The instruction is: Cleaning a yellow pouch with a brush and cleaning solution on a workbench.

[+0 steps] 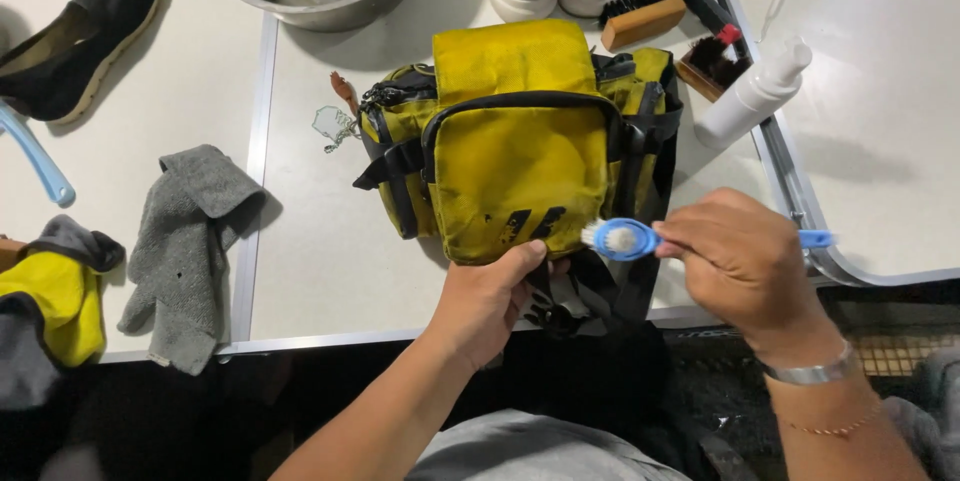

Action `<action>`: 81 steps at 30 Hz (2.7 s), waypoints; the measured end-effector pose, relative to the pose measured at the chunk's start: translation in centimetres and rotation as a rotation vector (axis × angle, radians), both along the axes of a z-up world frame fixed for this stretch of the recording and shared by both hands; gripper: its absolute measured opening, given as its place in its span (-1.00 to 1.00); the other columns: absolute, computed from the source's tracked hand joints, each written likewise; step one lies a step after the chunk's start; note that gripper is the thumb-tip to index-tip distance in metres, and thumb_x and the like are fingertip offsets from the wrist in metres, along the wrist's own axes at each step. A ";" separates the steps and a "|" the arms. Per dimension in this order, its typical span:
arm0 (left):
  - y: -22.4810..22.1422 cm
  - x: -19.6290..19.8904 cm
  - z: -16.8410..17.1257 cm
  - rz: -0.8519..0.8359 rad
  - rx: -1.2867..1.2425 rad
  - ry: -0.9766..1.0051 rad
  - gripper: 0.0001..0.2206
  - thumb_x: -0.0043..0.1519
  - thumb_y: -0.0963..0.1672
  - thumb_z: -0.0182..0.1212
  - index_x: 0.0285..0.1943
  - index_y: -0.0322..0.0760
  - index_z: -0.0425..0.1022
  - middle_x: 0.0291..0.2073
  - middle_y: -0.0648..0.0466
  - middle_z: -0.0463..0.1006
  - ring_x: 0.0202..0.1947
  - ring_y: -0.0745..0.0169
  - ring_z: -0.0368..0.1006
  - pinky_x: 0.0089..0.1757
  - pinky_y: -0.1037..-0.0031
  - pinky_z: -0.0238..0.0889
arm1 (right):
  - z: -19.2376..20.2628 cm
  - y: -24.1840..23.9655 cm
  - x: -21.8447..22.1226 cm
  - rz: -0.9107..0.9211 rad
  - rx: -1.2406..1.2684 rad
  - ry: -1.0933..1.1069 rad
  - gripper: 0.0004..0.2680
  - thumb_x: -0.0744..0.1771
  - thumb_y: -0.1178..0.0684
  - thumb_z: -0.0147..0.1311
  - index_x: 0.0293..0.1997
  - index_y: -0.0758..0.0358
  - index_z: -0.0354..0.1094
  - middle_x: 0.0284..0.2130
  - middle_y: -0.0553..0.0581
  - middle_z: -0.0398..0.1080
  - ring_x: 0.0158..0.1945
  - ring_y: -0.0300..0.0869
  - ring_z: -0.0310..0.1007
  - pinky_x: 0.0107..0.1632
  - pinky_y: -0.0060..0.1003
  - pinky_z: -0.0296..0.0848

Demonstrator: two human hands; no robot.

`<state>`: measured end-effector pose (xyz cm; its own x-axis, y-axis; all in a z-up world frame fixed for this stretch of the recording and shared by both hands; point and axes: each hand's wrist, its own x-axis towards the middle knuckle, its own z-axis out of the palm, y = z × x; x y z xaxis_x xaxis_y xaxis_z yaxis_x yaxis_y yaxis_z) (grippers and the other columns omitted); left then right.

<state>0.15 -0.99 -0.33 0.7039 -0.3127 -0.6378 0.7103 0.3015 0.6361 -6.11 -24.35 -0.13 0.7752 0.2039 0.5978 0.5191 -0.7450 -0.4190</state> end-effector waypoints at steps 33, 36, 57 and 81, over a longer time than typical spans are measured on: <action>-2.8 -2.1 -2.6 0.166 -0.097 -0.044 -0.75 -0.09 -0.22 0.53 -0.38 -0.56 0.55 -0.36 -0.10 0.62 -0.21 0.05 0.56 -0.08 0.32 0.42 | 1.6 3.5 1.6 -0.267 -0.360 -0.047 -0.64 0.43 -0.04 -0.22 -0.62 0.20 0.15 -0.67 0.12 0.18 -0.56 0.02 0.11 -0.31 -0.03 0.04; -2.8 -1.5 0.7 0.169 -0.055 0.064 -0.62 -0.05 -0.26 0.40 -0.06 -0.68 0.52 -0.09 -0.21 0.64 0.00 -0.06 0.57 0.07 0.30 0.45 | -1.4 0.4 2.8 -0.380 -0.472 -0.050 -0.66 0.42 0.08 -0.13 -0.65 0.12 0.20 -0.74 0.03 0.13 -0.63 -0.16 0.00 -0.39 -0.24 0.02; -3.0 -2.5 -4.6 0.224 -0.047 -0.095 -0.52 -0.09 -0.26 0.58 -0.09 -0.90 0.50 -0.25 -0.34 0.57 -0.03 0.23 0.39 0.01 0.10 0.37 | -0.2 4.4 1.8 -0.350 -0.422 -0.204 -0.67 0.33 0.03 -0.10 -0.76 0.05 0.09 -0.77 0.02 0.04 -0.63 -0.08 0.16 -0.42 -0.23 0.25; -2.8 -2.2 -2.5 0.215 -0.097 -0.028 -0.58 -0.02 -0.28 0.49 -0.13 -0.96 0.45 -0.22 -0.41 0.51 -0.12 0.01 0.47 -0.09 -0.02 0.38 | -3.7 0.6 1.7 -0.382 -0.507 -0.209 -0.68 0.32 0.03 -0.03 -0.76 0.05 0.14 -0.79 0.03 0.08 -0.63 -0.03 0.21 -0.42 -0.13 0.26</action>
<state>-2.04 -3.78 -2.85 0.7777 -0.2124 -0.5917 0.6058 0.5046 0.6151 -4.45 -23.78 -3.84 0.7266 0.2333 0.6462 0.2120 -0.9708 0.1121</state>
